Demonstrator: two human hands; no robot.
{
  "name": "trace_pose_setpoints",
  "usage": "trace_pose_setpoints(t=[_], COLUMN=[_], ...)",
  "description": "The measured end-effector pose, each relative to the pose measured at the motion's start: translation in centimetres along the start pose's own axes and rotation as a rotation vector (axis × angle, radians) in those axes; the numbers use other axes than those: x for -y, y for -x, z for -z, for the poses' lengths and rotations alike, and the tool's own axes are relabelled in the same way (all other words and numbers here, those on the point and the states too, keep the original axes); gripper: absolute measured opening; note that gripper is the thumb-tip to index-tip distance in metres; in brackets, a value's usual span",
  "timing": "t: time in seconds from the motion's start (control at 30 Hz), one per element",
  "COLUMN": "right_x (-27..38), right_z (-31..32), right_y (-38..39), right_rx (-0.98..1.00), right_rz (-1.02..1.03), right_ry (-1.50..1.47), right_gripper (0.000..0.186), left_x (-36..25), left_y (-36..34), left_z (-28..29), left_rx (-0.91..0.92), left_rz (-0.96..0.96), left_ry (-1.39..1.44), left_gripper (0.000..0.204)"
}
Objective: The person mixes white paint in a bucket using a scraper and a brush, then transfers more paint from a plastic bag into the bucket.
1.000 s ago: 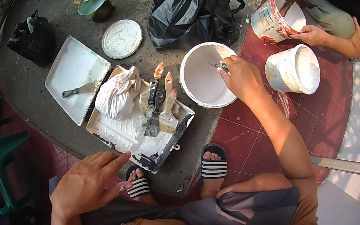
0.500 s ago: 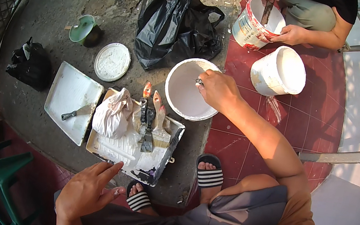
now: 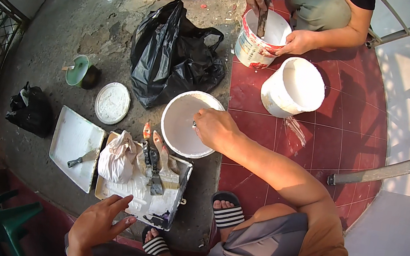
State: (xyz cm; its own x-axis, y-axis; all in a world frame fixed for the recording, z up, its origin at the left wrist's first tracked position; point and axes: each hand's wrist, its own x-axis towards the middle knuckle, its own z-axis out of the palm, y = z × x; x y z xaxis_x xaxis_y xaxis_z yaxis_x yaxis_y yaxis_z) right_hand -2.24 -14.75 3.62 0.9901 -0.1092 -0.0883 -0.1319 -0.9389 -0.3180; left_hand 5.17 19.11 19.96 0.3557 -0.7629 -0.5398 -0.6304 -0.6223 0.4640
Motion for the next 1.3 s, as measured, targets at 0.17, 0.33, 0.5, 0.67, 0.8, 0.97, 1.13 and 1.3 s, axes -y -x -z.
trace_pose_setpoints(t=[0.17,0.33,0.5,0.67,0.8,0.97,1.13,1.3], right_x=[-0.6,-0.7,-0.1,0.1,-0.1,-0.1,0.3,0.7], right_z=[-0.5,-2.5,-3.5,-2.4,-0.4,0.3,-1.4,-1.6], right_y=[-0.3,-0.8,-1.2,-0.8,-1.1,-2.2,-2.5,-2.4], right_rx=[-0.062,-0.109,-0.008,0.119,0.293,0.232,-0.010,0.153], right_rz=[-0.032,0.060,0.182,0.184,0.075,-0.049,0.004,0.063], right_ry=[0.009,0.019,0.002,-0.156,-0.051,0.105,-0.055,-0.206], right_gripper=[0.016,0.014,0.017,0.026,0.030,0.029,0.027,0.030], left_x=[-0.4,-0.5,0.0,0.8,1.8,2.4,2.6,3.4], left_y=[-0.4,0.0,0.9,2.2,3.6,4.8,5.4,5.7], left_z=[-0.5,-0.7,-0.5,-0.4,-0.5,-0.2,0.3,-0.1], left_rx=[0.003,-0.018,-0.019,-0.072,-0.110,-0.114,-0.069,-0.106], left_rz=[-0.038,-0.059,-0.061,-0.068,-0.090,-0.100,-0.091,-0.085], left_ry=[-0.039,-0.053,-0.065,-0.045,-0.016,0.010,0.041,0.031], left_gripper=[0.052,0.051,0.052,0.052,0.054,0.057,0.061,0.059])
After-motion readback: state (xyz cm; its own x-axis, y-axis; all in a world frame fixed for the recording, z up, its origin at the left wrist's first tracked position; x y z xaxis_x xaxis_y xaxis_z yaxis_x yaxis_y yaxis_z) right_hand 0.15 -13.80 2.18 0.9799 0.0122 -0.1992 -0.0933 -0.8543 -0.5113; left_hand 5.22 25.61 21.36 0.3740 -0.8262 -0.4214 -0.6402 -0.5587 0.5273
